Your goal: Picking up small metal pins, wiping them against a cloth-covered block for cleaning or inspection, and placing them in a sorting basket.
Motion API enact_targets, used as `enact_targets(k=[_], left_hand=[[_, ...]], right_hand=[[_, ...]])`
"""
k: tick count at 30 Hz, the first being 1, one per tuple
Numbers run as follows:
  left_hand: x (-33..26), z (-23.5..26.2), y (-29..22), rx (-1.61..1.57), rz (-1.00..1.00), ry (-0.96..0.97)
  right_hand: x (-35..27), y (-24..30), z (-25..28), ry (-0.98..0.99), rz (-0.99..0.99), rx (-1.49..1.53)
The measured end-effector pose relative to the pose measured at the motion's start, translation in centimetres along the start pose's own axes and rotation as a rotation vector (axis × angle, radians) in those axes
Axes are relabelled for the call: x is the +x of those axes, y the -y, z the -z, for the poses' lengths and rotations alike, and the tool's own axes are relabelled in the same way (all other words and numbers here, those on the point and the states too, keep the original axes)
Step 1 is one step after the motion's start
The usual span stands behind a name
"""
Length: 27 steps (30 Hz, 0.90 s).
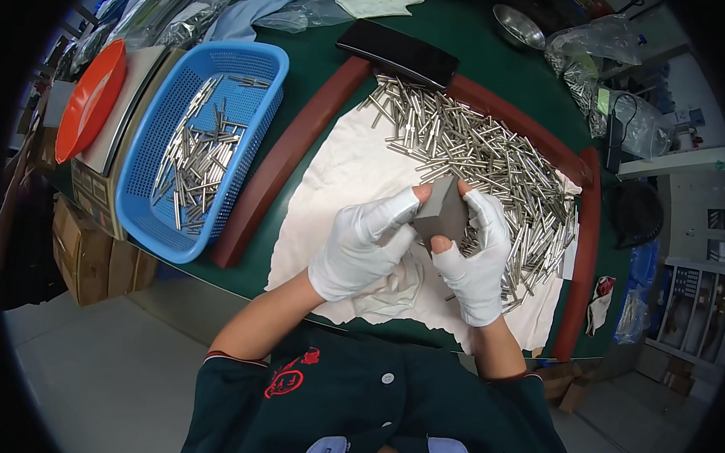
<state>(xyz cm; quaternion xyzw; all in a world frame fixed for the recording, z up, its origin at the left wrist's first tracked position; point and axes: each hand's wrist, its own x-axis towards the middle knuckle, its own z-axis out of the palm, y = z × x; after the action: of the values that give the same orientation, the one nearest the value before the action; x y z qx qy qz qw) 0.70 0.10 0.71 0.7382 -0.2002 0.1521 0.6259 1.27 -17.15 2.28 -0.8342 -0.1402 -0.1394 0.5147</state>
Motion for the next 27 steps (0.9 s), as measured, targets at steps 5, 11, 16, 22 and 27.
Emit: enact_targets(k=[5,11,16,22,27], left_hand=[[-0.1,-0.1,0.2,0.032,-0.027,-0.006],[-0.2,-0.1,0.2,0.025,-0.014,-0.012],[0.0,-0.1,-0.1,-0.005,0.011,0.0],[-0.2,-0.2,-0.2,-0.17,0.104,-0.001],[-0.1,0.3,-0.5,-0.208,0.187,0.118]], right_hand=[[0.0,0.1,0.0,0.003,0.025,0.026],[0.1,0.1,0.1,0.002,0.065,-0.009],[0.3,0.4,0.4,0.01,0.095,-0.047],[0.2,0.2,0.4,-0.002,0.055,-0.036],[0.3,0.2,0.5,-0.008,-0.022,-0.001]])
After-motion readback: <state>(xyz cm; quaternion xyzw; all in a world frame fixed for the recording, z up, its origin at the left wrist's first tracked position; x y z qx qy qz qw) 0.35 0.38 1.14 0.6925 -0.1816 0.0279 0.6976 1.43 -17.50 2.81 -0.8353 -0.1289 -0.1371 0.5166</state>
